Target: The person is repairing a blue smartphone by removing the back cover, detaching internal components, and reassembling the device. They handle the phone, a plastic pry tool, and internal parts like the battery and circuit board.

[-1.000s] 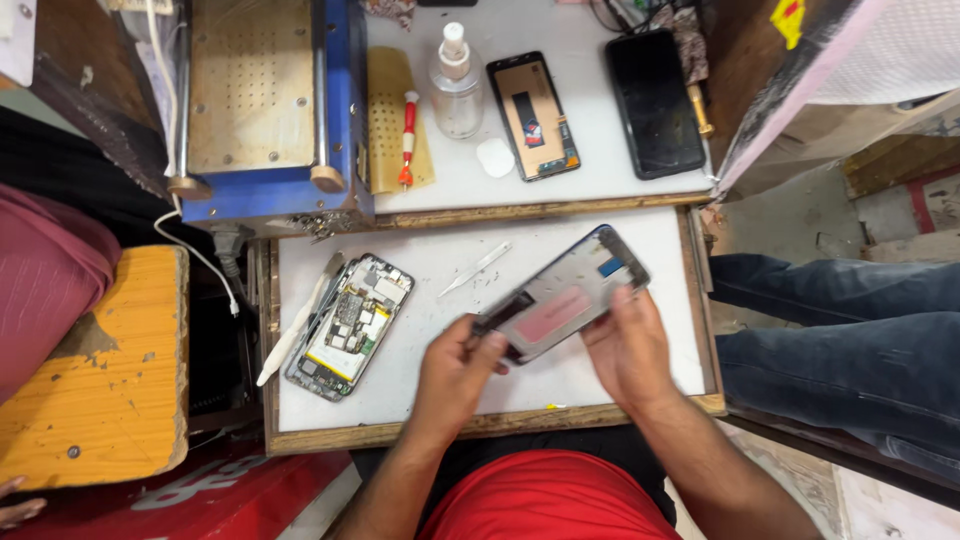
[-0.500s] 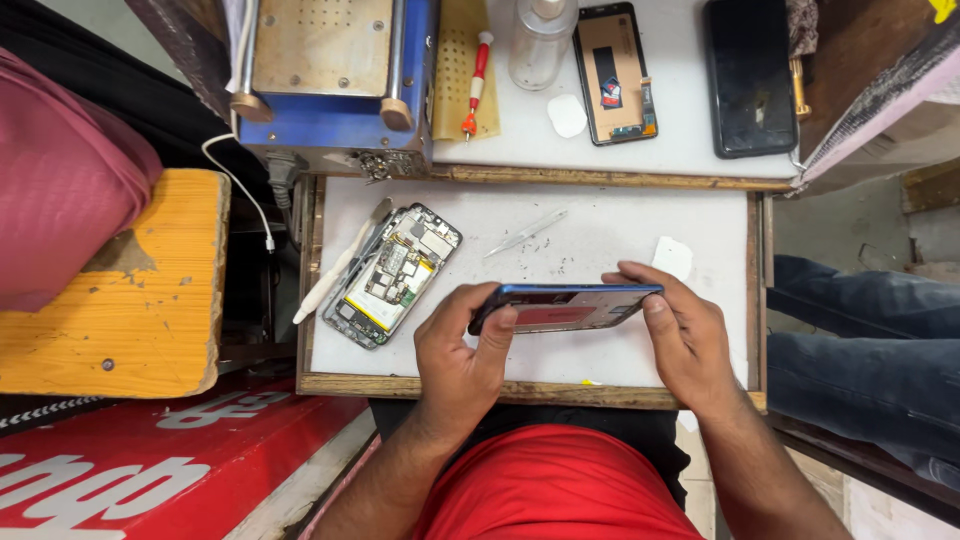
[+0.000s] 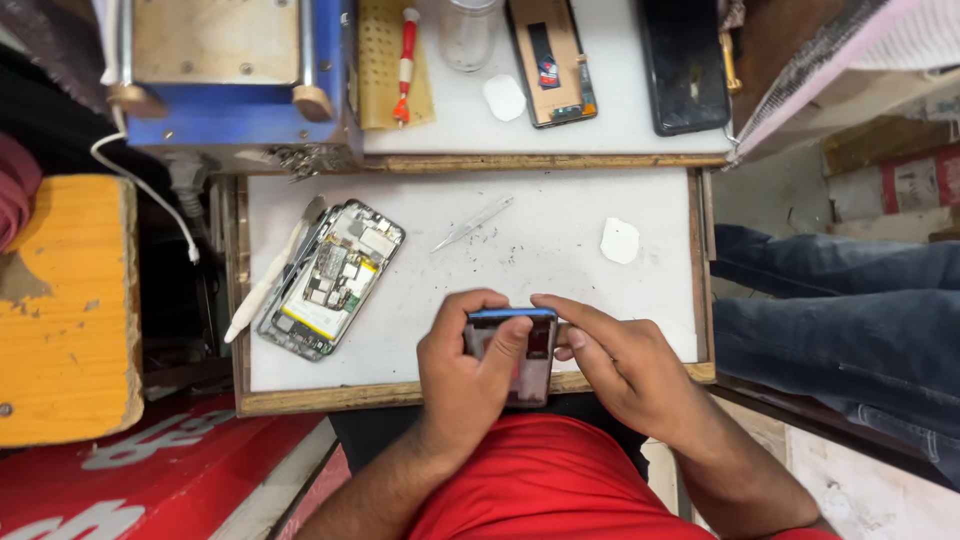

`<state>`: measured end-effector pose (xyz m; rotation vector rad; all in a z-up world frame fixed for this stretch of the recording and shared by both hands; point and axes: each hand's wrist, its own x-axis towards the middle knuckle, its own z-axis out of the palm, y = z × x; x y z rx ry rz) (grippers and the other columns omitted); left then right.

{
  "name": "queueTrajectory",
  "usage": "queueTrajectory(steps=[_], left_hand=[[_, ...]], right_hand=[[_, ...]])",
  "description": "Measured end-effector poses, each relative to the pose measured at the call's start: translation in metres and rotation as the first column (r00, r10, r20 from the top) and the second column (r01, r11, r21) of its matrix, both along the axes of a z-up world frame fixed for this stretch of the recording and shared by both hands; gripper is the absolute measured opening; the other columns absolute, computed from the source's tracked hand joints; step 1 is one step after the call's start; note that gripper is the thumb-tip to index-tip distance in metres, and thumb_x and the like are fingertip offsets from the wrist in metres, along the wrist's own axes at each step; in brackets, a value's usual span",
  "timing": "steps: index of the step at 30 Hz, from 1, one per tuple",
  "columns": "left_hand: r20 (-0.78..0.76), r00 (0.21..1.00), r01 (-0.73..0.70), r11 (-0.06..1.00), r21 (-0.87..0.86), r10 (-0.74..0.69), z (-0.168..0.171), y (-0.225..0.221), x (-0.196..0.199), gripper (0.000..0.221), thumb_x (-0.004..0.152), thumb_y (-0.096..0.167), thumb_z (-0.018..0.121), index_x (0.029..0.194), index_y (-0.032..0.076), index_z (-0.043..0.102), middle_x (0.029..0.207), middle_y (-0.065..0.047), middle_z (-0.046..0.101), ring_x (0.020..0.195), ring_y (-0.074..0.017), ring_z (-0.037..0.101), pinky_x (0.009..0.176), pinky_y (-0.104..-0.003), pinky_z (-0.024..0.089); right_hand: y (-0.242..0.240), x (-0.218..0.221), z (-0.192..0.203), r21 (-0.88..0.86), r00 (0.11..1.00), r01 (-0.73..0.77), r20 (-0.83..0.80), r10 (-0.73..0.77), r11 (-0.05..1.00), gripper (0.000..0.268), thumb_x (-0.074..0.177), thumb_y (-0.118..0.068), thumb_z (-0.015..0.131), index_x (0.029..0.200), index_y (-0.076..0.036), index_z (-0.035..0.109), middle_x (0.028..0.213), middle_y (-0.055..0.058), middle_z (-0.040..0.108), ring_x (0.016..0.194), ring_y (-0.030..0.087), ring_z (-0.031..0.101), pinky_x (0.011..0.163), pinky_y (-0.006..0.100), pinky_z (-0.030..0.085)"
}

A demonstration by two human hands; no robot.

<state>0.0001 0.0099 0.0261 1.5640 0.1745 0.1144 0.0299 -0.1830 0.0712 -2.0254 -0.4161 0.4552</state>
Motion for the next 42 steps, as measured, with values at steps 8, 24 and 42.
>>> queueTrajectory(steps=[8,24,42], left_hand=[[0.048,0.997,0.046,0.983,0.180,-0.055,0.003,-0.008,-0.017,0.025,0.094,0.016,0.079,0.112,0.005,0.065,0.093,-0.009,0.074,0.084,-0.0173,0.075,0.071,-0.029,0.061],[0.154,0.976,0.137,0.983,0.126,-0.155,-0.031,-0.022,-0.049,0.015,0.108,0.016,0.060,0.111,0.002,0.058,0.082,-0.006,0.068,0.067,-0.0129,0.068,0.056,-0.028,0.054],[-0.127,0.893,0.427,0.901,-0.073,-0.433,0.004,0.010,-0.035,0.032,0.107,0.017,0.053,0.135,0.004,0.061,0.083,-0.008,0.071,0.066,-0.0175,0.068,0.059,-0.029,0.054]], right_hand=[[-0.005,-0.019,-0.024,0.027,0.992,0.047,-0.116,-0.044,0.999,0.029,0.106,-0.012,0.044,0.123,0.000,0.064,0.089,0.011,0.081,0.085,0.020,0.084,0.076,0.031,0.067],[-0.023,-0.048,-0.047,-0.046,0.997,-0.079,-0.019,0.078,0.996,0.034,0.102,-0.017,0.041,0.117,0.002,0.065,0.060,0.006,0.062,0.053,0.018,0.067,0.054,0.034,0.054],[-0.046,-0.033,-0.044,0.078,0.973,0.057,-0.227,-0.038,0.995,0.047,0.110,-0.023,0.037,0.103,0.002,0.075,0.076,0.009,0.077,0.066,0.016,0.075,0.062,0.030,0.059]])
